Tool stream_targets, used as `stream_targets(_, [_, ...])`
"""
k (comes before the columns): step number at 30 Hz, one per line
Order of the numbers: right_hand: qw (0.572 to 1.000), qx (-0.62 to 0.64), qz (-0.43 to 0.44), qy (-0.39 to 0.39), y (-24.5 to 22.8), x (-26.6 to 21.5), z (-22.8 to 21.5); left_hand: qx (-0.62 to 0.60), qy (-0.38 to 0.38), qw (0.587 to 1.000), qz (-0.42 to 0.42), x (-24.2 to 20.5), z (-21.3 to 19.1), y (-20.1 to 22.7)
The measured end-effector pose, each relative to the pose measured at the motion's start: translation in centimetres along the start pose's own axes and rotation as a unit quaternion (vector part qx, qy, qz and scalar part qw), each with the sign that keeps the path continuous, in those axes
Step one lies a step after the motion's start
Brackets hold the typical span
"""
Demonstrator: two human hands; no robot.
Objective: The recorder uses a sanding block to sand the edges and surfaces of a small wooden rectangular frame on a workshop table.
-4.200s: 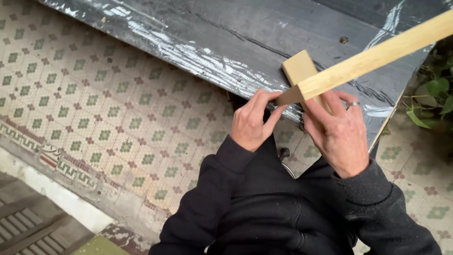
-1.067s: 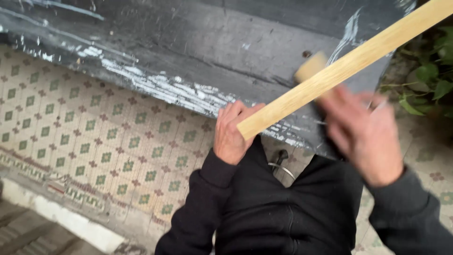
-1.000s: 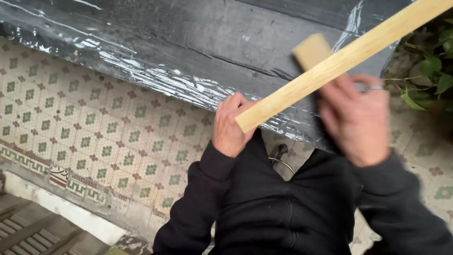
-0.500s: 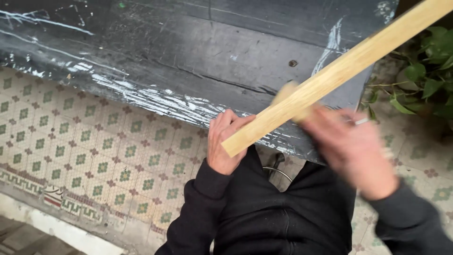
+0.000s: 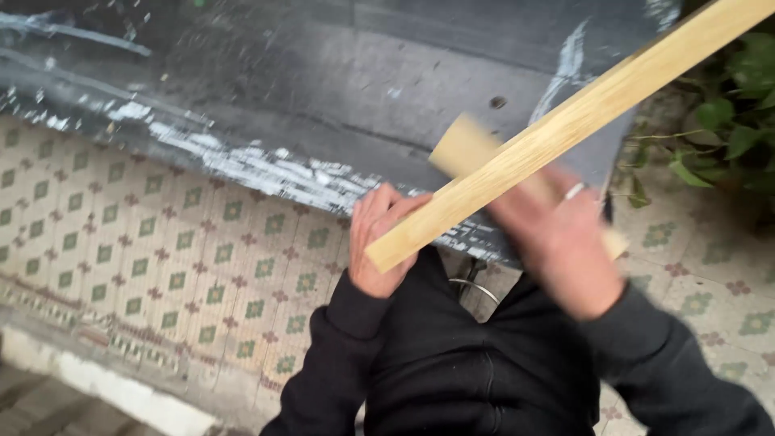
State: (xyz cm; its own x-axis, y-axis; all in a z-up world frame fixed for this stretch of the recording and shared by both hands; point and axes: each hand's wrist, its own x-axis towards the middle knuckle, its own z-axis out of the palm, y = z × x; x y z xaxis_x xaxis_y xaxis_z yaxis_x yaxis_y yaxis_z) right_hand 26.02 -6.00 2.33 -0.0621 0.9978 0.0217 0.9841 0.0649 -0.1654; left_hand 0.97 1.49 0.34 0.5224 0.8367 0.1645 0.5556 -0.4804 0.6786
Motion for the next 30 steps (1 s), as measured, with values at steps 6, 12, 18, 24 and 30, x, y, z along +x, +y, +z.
stream_targets(6, [0.994, 0.107, -0.017, 0.02, 3.2, 0.3, -1.0, -0.007, 0.004, 1.0, -0.001, 0.4, -0.6, 0.3])
stream_targets(12, [0.98, 0.144, -0.117, 0.069, 0.5, -0.4, -1.2, -0.012, 0.011, 1.0, 0.006, 0.5, -0.2, 0.3])
stream_targets(18, [0.993, 0.083, 0.001, 0.085, 0.9, 0.2, -0.3, 0.001, -0.002, 1.0, -0.005, 0.0, -0.1, 0.1])
stream_targets(24, [0.985, 0.171, -0.01, 0.004, 4.2, -0.5, -0.3, -0.002, 0.008, 1.0, 0.008, 0.6, -0.7, 0.5])
stream_targets(30, [0.99, 0.085, -0.113, 0.027, -0.8, -0.7, 0.2, 0.012, 0.011, 1.0, 0.004, 0.2, 0.1, 0.1])
